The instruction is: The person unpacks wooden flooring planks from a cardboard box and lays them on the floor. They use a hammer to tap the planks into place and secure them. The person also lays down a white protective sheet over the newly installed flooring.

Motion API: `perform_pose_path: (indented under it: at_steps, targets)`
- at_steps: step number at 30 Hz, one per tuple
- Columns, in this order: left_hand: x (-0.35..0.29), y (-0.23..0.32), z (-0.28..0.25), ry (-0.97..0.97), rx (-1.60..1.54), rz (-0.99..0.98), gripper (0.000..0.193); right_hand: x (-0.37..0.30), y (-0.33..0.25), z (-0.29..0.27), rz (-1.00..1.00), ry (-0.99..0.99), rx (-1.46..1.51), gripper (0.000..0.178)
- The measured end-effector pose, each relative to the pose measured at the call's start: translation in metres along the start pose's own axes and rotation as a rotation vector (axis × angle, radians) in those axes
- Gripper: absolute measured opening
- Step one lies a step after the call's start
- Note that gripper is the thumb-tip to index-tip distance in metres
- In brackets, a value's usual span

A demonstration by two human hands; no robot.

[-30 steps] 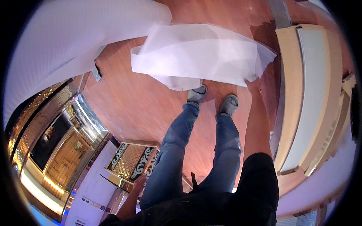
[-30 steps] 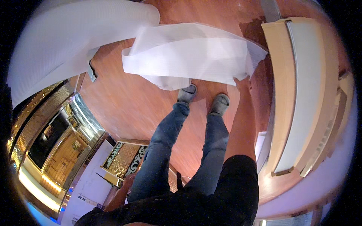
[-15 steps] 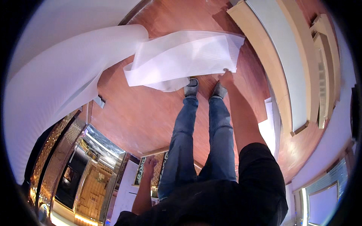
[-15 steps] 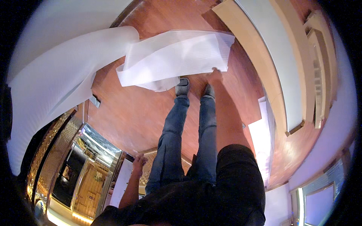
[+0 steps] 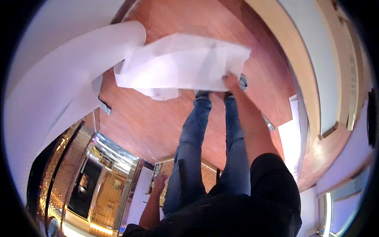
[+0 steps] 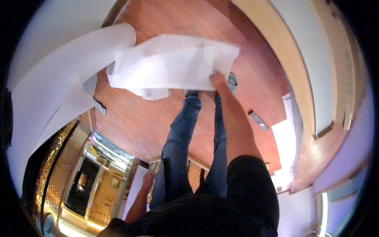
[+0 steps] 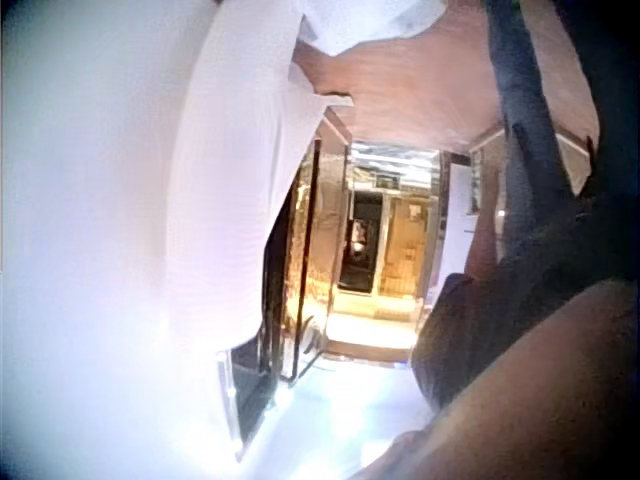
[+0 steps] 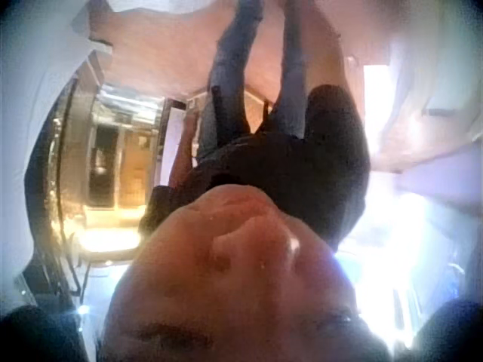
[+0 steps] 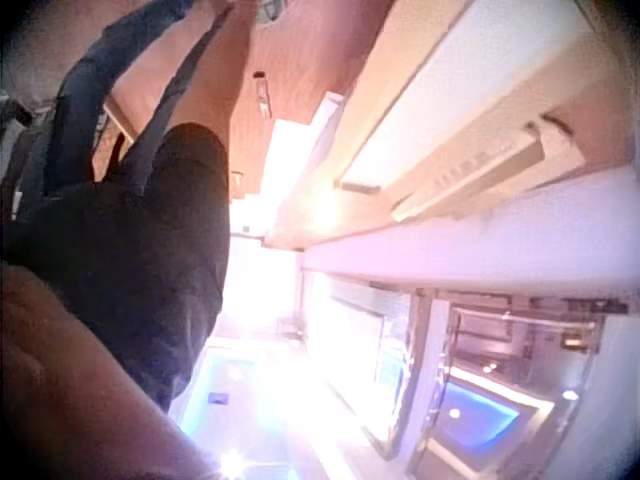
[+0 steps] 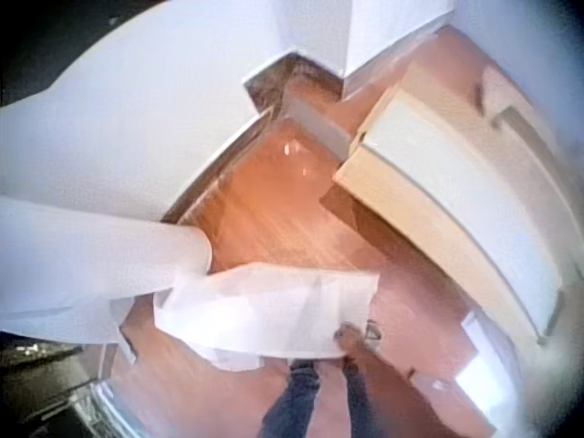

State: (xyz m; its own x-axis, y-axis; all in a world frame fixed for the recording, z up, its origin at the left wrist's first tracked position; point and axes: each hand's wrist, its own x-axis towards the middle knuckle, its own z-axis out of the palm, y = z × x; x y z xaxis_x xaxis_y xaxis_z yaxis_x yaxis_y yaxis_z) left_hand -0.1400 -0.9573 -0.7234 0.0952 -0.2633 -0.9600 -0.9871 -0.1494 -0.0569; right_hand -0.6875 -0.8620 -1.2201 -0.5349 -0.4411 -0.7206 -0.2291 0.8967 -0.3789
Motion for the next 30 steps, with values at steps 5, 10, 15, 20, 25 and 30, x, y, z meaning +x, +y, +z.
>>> perform_pose_path:
  at_steps: [5, 10, 15, 20, 25, 30]
  targets:
    - [-0.03, 0.156, -0.047, 0.288, -0.181, 0.263, 0.036, -0.225, -0.137, -0.121, -0.211, 0.18, 0.413, 0.027]
    - [-0.111, 0.36, -0.089, 0.384, 0.177, 1.142, 0.027, -0.401, -0.171, -0.301, -0.265, 0.188, 0.23, 0.02]
    - [-0.322, 0.486, -0.047, 0.179, 0.838, 1.916, 0.047, -0.577, -0.172, -0.441, -0.316, 0.203, -0.03, 0.013]
    - [-0.471, 0.485, 0.03, -0.083, 1.299, 2.351, 0.05, -0.759, -0.182, -0.471, -0.334, 0.423, 0.232, 0.022]
    - [-0.542, 0.427, 0.078, -0.272, 1.769, 2.229, 0.023, -0.896, -0.164, -0.414, -0.144, 0.389, 0.467, 0.032]
    - [-0.566, 0.328, 0.166, -0.324, 1.938, 2.261, 0.018, -0.976, -0.085, -0.285, -0.051, 0.52, 0.55, 0.029]
